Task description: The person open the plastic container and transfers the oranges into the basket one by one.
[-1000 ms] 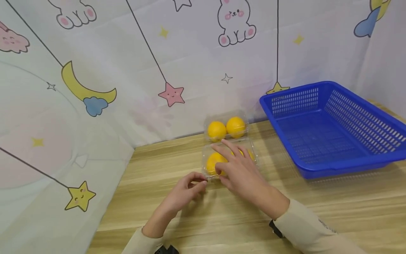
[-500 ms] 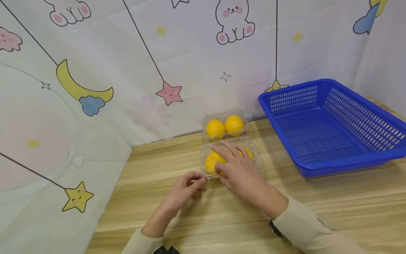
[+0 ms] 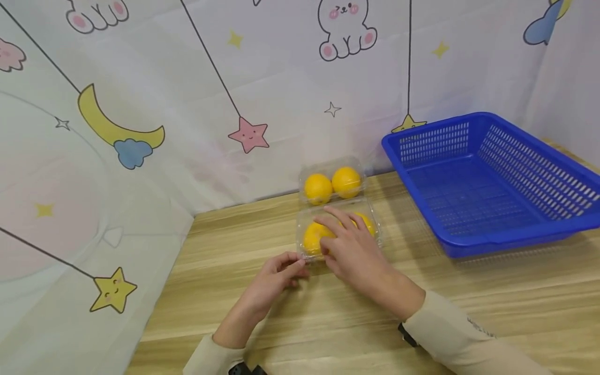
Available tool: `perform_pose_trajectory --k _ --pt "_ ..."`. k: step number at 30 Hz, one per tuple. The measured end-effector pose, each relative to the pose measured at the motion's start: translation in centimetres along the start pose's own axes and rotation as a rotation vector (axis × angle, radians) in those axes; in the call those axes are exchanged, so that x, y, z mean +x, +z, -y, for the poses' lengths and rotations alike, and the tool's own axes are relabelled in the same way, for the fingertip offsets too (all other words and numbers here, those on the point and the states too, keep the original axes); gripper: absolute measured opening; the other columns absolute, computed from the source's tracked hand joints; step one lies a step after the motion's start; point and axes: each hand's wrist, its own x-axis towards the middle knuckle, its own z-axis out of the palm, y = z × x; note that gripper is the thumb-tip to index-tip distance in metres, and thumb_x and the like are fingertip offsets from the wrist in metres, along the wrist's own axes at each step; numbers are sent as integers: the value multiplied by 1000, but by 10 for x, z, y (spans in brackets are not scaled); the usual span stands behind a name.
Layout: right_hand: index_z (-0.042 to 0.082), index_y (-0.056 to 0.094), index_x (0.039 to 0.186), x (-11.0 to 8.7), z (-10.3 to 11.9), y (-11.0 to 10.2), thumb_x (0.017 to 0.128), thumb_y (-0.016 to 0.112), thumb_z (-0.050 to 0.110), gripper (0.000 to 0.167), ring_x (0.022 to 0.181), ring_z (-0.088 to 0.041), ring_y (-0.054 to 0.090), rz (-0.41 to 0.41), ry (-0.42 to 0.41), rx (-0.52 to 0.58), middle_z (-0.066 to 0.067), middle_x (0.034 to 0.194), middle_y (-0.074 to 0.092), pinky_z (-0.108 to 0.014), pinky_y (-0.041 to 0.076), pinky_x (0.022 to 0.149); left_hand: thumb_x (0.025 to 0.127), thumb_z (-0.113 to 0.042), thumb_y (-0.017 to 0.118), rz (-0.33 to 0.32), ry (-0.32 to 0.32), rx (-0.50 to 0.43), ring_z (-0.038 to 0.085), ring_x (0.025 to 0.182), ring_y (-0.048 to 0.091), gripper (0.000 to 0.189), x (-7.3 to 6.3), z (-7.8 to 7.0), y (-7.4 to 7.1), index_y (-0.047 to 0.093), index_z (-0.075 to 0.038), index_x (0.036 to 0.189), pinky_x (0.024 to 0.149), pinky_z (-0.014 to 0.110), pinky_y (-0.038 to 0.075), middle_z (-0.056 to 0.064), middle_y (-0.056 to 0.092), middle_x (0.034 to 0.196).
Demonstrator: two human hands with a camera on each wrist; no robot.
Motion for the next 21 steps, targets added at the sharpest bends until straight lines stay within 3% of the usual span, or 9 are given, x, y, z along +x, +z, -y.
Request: perform_pose_trajectory --k 4,12,21 --pt "18 68 73 0 0 0 78 91 6 27 146 -40 46 4 -5 -1 -10 140 66 -60 37 115 110 -22 58 -16 -14 -41 16 102 68 30 1 1 1 65 4 124 85 27 50 14 69 120" --pt "17 69 74 0 0 -1 79 91 5 25 146 -40 46 -3 -13 3 -11 134 67 -60 37 115 107 -20 63 -64 -11 -119 14 96 66 24 2 2 5 66 2 116 85 27 53 5 70 101" --pt "17 69 74 -1 0 0 78 89 4 24 147 -41 45 -13 -11 -16 -11 130 68 -59 38 115 105 -17 61 -57 -20 -143 15 97 65 13 3 3 7 66 -4 106 86 27 53 4 69 100"
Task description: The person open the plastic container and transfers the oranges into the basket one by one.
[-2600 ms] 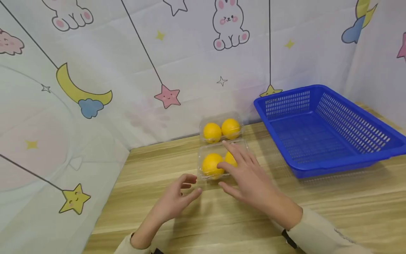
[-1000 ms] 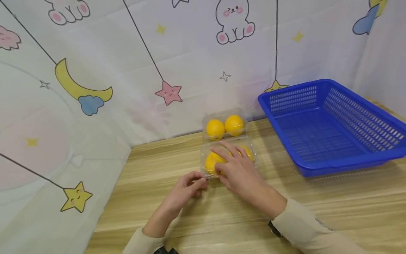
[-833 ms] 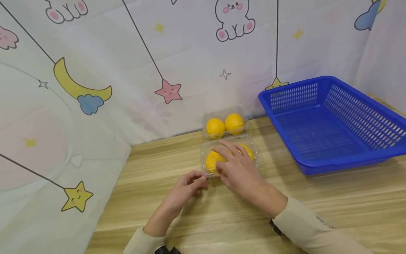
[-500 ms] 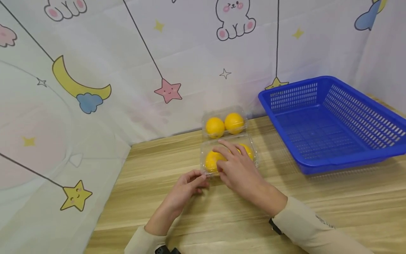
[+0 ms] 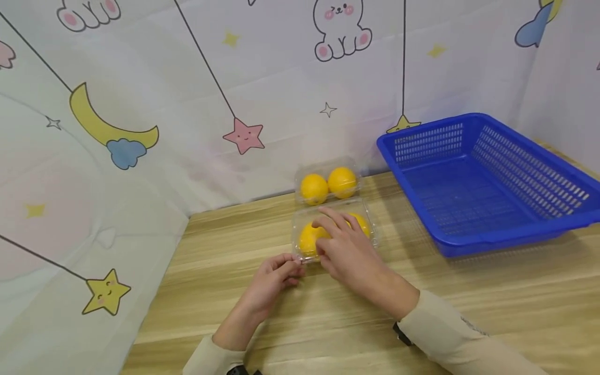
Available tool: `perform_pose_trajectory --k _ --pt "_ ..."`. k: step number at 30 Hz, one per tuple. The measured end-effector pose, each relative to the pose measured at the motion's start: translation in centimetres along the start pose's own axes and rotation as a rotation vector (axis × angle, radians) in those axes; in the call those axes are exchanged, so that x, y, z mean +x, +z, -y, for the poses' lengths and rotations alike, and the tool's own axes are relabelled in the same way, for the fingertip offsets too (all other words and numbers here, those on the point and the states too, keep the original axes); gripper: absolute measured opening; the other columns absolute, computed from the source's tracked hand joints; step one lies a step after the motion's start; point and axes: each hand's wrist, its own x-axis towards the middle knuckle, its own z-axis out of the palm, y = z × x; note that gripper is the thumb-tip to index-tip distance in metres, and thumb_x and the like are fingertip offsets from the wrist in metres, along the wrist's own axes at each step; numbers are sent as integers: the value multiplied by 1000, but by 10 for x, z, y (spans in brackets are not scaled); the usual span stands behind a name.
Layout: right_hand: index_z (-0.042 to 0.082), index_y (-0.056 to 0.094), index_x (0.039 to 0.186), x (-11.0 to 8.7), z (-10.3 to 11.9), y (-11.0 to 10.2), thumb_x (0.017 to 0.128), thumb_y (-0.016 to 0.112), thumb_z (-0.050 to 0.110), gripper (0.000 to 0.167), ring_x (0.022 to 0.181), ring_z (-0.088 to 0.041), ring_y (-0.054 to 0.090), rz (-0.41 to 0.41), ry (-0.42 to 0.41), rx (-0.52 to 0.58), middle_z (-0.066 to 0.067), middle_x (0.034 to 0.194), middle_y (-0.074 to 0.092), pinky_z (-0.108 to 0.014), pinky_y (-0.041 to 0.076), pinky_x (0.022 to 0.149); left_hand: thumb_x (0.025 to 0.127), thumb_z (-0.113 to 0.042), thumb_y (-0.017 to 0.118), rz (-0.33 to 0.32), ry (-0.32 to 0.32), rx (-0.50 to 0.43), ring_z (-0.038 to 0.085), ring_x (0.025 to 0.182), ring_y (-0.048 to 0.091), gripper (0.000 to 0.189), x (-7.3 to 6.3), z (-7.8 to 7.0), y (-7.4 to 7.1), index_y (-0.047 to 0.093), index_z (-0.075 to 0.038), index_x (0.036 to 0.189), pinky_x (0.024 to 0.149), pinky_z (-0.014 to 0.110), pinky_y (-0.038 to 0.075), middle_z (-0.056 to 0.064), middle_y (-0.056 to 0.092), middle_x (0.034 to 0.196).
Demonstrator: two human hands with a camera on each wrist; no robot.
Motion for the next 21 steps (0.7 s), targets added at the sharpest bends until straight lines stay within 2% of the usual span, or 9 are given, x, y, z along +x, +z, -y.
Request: perform_pose_trajectory --k 12,21 --pt "17 69 74 1 2 -1 79 89 4 25 148 -40 44 4 16 28 -12 127 68 -59 36 116 103 -15 63 -43 7 -25 12 91 63 13 -2 0 1 69 -4 104 81 26 53 1 68 97" --pt "17 69 75 1 3 -2 79 91 4 25 148 -40 44 27 44 36 -11 130 67 -60 37 116 107 -21 59 -39 19 35 12 92 67 27 -5 -2 2 69 1 117 80 28 57 15 72 122"
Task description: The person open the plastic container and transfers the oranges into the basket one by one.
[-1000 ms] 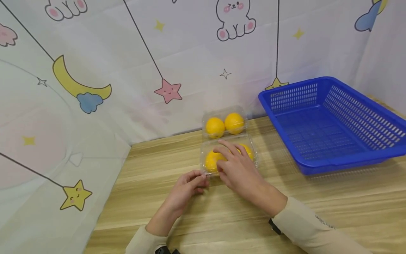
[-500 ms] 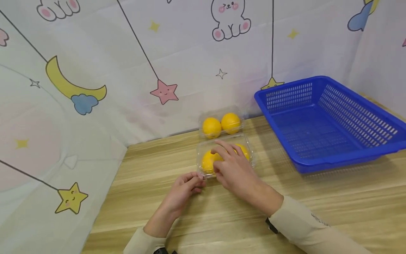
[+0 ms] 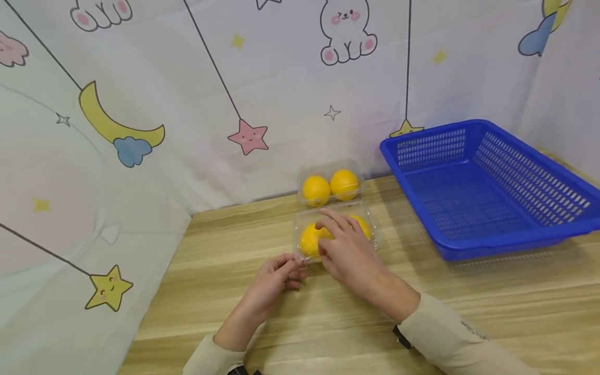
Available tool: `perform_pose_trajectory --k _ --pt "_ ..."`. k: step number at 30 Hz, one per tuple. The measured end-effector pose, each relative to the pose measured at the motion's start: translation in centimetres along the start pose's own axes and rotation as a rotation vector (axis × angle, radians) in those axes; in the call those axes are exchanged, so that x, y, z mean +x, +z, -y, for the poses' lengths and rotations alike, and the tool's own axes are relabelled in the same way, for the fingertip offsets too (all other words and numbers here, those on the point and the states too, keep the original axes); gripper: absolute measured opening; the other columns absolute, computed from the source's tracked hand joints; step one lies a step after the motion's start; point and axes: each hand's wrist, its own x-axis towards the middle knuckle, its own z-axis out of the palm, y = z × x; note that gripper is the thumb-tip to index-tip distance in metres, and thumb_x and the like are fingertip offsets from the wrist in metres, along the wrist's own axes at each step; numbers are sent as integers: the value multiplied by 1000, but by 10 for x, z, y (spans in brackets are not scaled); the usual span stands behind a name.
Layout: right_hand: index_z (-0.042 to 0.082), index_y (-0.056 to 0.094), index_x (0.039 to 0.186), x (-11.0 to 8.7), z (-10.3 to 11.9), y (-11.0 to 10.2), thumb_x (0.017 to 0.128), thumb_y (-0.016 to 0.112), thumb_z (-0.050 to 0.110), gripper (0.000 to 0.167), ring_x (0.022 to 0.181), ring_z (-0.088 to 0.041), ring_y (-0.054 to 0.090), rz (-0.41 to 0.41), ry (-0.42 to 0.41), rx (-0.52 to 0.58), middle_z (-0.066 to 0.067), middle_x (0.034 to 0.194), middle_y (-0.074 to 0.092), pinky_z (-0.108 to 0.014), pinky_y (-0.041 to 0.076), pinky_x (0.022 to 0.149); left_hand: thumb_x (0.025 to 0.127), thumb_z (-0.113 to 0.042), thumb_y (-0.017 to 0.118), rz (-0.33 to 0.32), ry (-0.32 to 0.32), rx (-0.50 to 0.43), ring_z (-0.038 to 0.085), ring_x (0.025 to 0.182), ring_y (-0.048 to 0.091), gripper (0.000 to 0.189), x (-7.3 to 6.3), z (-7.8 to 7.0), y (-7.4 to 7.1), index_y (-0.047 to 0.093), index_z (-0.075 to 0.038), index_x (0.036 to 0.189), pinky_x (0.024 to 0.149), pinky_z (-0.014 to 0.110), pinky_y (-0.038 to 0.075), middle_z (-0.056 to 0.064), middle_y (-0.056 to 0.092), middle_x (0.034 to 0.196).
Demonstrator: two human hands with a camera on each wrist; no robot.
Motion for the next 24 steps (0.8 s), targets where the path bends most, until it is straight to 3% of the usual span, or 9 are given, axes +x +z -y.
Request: perform_pose_trajectory --k 6,12,17,24 --pt "15 72 77 0 1 1 80 91 4 21 147 -40 45 -8 -7 -1 -10 126 68 -60 39 115 110 -22 50 -19 8 55 15 95 69 33 -4 -4 1 65 5 122 81 30 58 19 71 125" --pt "15 73 77 -1 2 1 81 90 5 20 146 -39 46 -4 -7 1 -9 123 68 -60 39 114 109 -19 51 -69 16 54 21 95 71 18 -8 -6 -1 53 -2 116 77 33 61 20 72 120" --pt "15 73 77 0 2 2 81 91 5 21 145 -39 48 -19 -17 -1 -8 121 68 -60 41 112 108 -18 55 -64 43 100 23 98 73 24 -9 -7 -2 63 3 115 76 33 62 20 72 119" --pt "15 75 78 -1 2 -1 82 91 7 18 143 -38 49 -17 -5 10 -8 119 68 -61 41 113 106 -21 65 -95 111 170 22 89 74 26 -8 -8 -3 70 5 110 70 31 60 20 74 110"
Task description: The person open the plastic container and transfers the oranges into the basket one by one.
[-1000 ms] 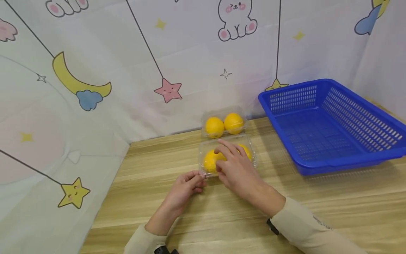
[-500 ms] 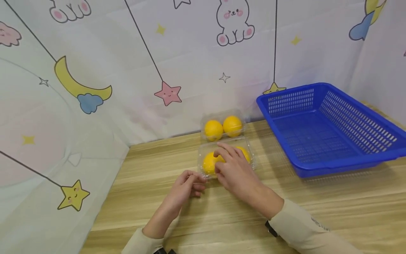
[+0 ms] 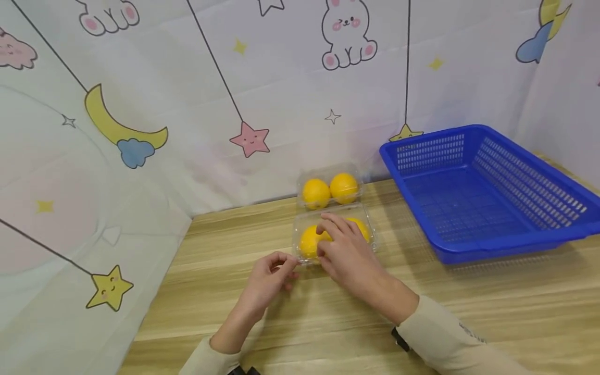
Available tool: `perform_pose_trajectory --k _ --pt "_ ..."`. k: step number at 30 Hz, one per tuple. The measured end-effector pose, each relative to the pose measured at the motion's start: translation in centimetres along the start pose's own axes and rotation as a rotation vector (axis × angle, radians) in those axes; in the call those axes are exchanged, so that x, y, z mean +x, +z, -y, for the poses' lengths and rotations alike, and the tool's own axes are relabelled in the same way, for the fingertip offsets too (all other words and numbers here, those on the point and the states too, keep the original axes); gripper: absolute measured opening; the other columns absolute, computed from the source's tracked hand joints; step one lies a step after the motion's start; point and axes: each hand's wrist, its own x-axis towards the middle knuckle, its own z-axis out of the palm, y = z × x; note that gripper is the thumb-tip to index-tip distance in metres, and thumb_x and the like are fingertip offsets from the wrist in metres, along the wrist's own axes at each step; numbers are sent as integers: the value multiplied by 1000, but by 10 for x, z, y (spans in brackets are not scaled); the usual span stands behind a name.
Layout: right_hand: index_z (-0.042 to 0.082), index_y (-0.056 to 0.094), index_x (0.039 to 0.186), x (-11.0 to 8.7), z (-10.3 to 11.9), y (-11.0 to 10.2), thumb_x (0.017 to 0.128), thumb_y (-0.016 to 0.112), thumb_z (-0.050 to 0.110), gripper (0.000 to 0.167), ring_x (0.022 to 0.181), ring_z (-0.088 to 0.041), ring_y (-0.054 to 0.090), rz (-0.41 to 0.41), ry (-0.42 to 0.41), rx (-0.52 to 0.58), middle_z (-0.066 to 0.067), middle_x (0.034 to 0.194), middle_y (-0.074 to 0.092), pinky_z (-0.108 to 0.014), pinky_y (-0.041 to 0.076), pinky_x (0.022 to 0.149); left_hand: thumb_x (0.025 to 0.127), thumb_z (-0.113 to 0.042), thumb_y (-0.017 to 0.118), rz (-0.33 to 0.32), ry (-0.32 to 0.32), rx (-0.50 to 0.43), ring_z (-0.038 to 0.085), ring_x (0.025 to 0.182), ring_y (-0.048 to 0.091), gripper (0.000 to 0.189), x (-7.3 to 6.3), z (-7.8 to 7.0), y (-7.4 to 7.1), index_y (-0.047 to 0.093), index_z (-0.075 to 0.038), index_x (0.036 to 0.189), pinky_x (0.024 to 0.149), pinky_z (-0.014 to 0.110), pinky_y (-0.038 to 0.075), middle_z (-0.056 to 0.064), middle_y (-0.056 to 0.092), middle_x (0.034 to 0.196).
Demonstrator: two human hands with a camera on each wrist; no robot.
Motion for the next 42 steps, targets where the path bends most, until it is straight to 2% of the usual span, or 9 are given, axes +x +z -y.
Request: perform_pose_trajectory --k 8,13,19,22,25,29,34,38,42 --pt "16 77 81 0 -9 -14 87 88 12 13 134 -38 53 34 86 97 -9 119 69 -65 40 112 106 -18 65 39 3 -3 16 80 65 23 4 -4 -2 72 3 109 68 26 55 18 73 109" --pt "12 77 99 -6 -21 -26 96 79 13 3 121 -36 58 2 143 212 -10 122 68 -62 43 105 107 -16 63 50 -3 -21 15 81 63 21 6 -7 -4 70 3 110 68 25 53 19 72 111" --pt "-3 58 140 -28 -34 -33 112 55 21 36 135 -46 47 31 342 415 -23 145 50 -70 40 108 106 -16 64 50 -9 -34 14 80 62 20 7 -7 -5 69 3 110 67 23 51 18 71 110" --pt "-4 49 150 -36 -39 -35 114 46 18 42 138 -52 43 30 432 483 -28 151 42 -74 37 109 107 -16 63 53 -12 -39 13 79 61 20 5 -6 -5 68 3 110 66 23 50 18 71 111" --pt "-7 39 155 -42 -43 -36 114 43 11 46 139 -54 42 37 506 557 -32 155 38 -71 38 110 107 -16 63 53 -17 -47 14 80 61 20 5 -6 -5 68 3 111 66 22 50 18 70 111" --pt "-11 26 159 -48 -50 -36 112 40 6 52 133 -50 50 85 632 653 -34 154 38 -56 50 105 107 -17 63 51 -26 -53 14 80 60 20 5 -4 -5 67 3 110 66 22 50 16 70 110" --pt "-14 27 153 -53 -58 -37 113 39 9 47 118 -35 63 204 781 777 -33 143 45 -28 57 81 107 -19 64 51 -39 -60 14 80 61 21 4 -2 -5 67 2 111 66 22 50 14 70 110" --pt "-14 38 141 -57 -65 -36 115 37 13 37 116 -24 67 289 821 865 -31 135 54 -26 57 79 107 -20 63 57 -41 -67 14 81 61 22 3 -2 -4 65 2 111 67 23 50 13 69 110" --pt "-14 43 138 -60 -69 -35 116 37 16 37 112 -17 68 311 801 934 -27 130 62 -27 58 83 108 -22 62 64 -48 -68 16 83 63 23 2 -1 -3 59 0 115 68 24 51 15 69 114"
